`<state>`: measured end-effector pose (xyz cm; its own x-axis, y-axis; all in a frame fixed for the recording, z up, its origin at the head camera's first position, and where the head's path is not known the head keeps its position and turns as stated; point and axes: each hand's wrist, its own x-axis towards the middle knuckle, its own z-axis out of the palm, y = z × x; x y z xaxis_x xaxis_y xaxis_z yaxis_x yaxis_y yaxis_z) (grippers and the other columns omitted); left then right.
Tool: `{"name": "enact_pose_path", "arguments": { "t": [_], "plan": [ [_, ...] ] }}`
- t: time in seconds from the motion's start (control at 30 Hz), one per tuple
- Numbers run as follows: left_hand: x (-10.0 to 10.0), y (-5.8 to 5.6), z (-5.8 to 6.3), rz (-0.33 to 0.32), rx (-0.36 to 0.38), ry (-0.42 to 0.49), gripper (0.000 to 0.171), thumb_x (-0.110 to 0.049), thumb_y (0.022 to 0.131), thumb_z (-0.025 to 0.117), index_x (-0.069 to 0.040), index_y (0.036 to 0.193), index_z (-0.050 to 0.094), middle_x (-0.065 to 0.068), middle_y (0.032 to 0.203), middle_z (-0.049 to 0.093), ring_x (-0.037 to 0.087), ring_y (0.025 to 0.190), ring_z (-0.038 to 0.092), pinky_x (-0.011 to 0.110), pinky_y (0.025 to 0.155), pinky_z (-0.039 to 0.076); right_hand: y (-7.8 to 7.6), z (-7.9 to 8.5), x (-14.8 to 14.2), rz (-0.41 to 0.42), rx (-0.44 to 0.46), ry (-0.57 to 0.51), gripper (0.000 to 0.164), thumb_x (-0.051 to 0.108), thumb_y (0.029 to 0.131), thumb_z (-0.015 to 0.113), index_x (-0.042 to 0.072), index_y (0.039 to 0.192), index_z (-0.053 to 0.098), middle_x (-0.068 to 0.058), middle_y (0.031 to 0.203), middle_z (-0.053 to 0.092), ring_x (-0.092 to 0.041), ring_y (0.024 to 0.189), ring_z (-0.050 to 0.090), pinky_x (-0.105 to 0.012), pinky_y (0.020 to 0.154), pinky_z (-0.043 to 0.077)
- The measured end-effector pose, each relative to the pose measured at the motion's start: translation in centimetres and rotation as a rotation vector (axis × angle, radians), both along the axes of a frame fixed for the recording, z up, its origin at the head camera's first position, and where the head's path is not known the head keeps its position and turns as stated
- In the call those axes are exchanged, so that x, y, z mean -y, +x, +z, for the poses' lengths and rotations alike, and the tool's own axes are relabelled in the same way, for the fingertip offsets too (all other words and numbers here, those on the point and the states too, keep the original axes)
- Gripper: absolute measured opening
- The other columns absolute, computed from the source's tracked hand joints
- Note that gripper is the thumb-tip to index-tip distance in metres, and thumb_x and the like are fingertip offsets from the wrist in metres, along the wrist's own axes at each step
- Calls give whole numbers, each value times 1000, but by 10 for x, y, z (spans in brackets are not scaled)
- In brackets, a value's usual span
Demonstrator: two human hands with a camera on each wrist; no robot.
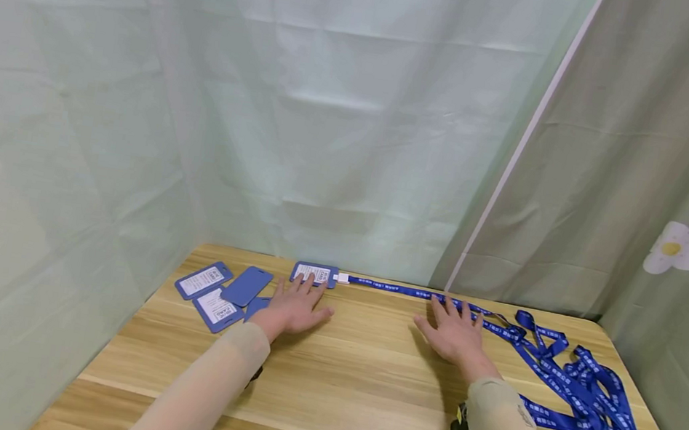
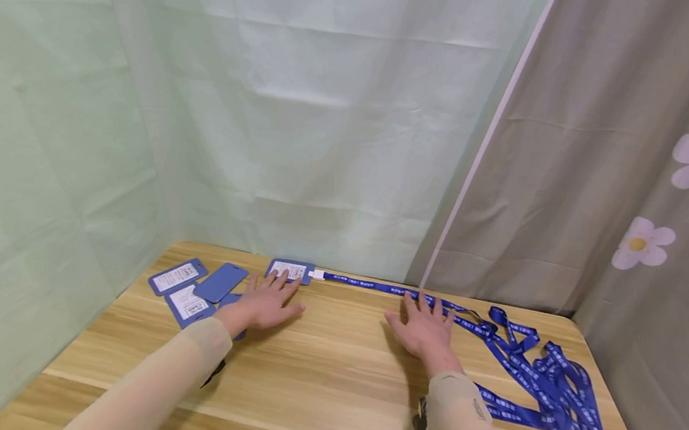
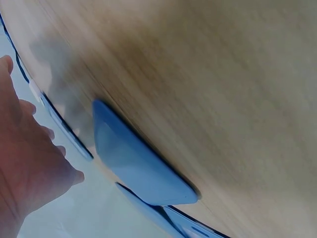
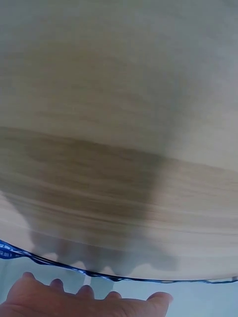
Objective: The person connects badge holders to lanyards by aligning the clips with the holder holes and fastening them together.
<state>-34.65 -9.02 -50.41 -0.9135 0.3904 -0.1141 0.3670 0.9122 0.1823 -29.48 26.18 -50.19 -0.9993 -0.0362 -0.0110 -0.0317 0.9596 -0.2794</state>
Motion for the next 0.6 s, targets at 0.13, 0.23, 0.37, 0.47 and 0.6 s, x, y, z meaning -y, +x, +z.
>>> {"name": "enact_pose_path", "arguments": {
  "t": [0.13,0.23,0.37,0.47,0.6],
  "plan": [
    [-2,1,-4,-31,-7,-14,78,-67,104,30,-21,166,18,16,170,9,42,155,4,67,119,-2,3,2,-6,-1,3,10,81,66,103,37,14,164,24,-24,167,17,-59,148,7,-76,113,-4],
    [-5,4,-4,-55,-20,-20,79,-68,103,29,-22,166,15,15,170,9,41,155,5,66,120,-1,5,3,-11,-1,8,18,83,67,103,36,13,164,24,-24,167,18,-60,147,6,-76,113,-5],
    [-10,11,1,-91,-33,-12,78,-64,104,32,-19,166,17,17,170,12,43,154,8,67,119,1,10,5,-16,9,0,38,83,68,102,36,13,164,25,-25,166,18,-60,147,7,-76,113,-3],
    [-13,17,5,-113,-34,-18,78,-63,105,33,-18,166,16,17,170,11,43,154,7,67,119,2,14,8,-20,21,-24,51,83,66,102,39,12,163,27,-26,165,21,-60,147,9,-77,113,-1],
    [-17,24,9,-140,-40,-27,77,-64,105,33,-19,166,17,15,170,9,42,155,7,67,120,4,21,10,-28,40,-56,66,81,64,102,44,12,162,30,-26,164,24,-58,148,12,-78,112,2]
  ]
}}
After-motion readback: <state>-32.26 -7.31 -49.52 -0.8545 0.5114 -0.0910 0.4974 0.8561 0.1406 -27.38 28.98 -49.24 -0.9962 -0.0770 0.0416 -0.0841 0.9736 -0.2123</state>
